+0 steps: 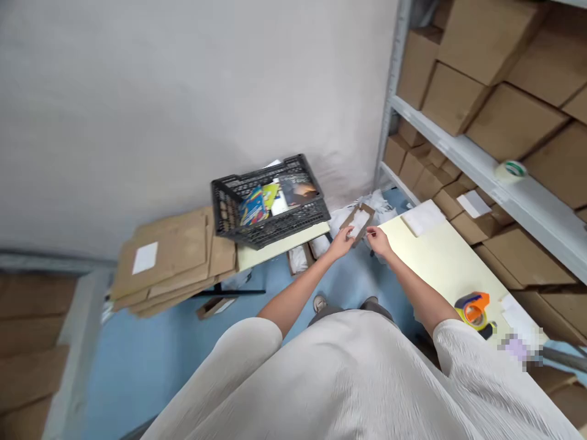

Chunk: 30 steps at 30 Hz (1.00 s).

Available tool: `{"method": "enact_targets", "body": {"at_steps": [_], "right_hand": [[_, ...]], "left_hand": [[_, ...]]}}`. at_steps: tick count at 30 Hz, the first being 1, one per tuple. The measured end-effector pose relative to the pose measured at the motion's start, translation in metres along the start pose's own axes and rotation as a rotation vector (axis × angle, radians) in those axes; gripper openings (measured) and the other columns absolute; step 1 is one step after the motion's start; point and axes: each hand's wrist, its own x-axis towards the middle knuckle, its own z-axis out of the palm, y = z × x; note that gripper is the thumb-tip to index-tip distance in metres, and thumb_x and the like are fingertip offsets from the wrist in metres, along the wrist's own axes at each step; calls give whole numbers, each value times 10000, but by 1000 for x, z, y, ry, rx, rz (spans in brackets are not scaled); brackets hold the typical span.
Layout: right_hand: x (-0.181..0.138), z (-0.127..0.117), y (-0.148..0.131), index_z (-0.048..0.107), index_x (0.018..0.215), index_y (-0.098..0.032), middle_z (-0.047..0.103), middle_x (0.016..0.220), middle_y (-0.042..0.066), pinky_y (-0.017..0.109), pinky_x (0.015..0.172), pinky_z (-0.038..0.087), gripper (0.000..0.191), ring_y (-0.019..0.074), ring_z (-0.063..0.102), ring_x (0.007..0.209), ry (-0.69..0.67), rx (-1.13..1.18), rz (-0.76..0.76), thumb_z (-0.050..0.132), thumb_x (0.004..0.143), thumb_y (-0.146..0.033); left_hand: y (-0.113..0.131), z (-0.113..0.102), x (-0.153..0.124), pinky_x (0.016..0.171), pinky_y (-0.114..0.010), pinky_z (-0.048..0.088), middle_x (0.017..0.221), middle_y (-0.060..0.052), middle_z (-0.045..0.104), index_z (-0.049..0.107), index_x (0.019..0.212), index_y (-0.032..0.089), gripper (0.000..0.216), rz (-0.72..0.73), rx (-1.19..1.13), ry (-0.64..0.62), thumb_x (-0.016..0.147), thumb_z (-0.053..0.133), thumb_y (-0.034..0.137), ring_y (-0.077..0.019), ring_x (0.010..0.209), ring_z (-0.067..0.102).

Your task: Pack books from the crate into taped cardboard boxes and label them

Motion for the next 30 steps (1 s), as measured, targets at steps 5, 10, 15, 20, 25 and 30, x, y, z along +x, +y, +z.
{"method": "enact_targets", "body": {"at_steps": [5,10,15,20,25,30], "right_hand": [[4,91,-58,756,1064,-211,800,1159,98,429,1025,589,250,233,735,1001,-184,-29,-94,620,872,-292],[-17,191,-110,762,1071,-217,806,1159,93,436,1070,573,257,238,738,1045,-298,-23,-172,606,880,-287],[-54,303,-151,764,1035,-213,810,1119,88,429,1034,587,243,236,743,1020,-402,14,-213,613,866,-303],[-86,405,-190,765,1026,-215,813,1116,82,398,997,593,237,216,744,969,-489,21,-213,610,869,-302],[-96,466,-220,776,1039,-214,814,1127,81,392,988,596,234,209,741,957,-559,-10,-237,622,873,-274],[-91,499,-231,775,1042,-215,814,1127,70,392,997,602,211,202,742,958,-618,-33,-270,647,877,-245]], "left_hand": [[-37,-83,-51,1220,-480,521,1404,-141,732,708,1372,185,455,-47,-36,181,927,655,103,-284,1331,692],[-77,-166,-110,1206,-465,529,1405,-130,729,714,1369,197,463,-73,-35,339,930,615,84,-265,1304,700],[-125,-262,-171,1112,-416,586,1347,-114,742,733,1331,209,450,-102,-30,443,940,557,71,-236,1200,733],[-176,-348,-227,1084,-409,593,1318,-123,749,737,1309,199,416,-181,-14,523,954,555,83,-236,1160,743],[-211,-397,-258,1121,-423,578,1339,-130,734,726,1323,193,449,-258,-6,563,923,566,70,-233,1181,736],[-229,-417,-265,1156,-440,565,1337,-118,730,734,1334,213,453,-308,6,585,915,607,95,-248,1222,719]]}}
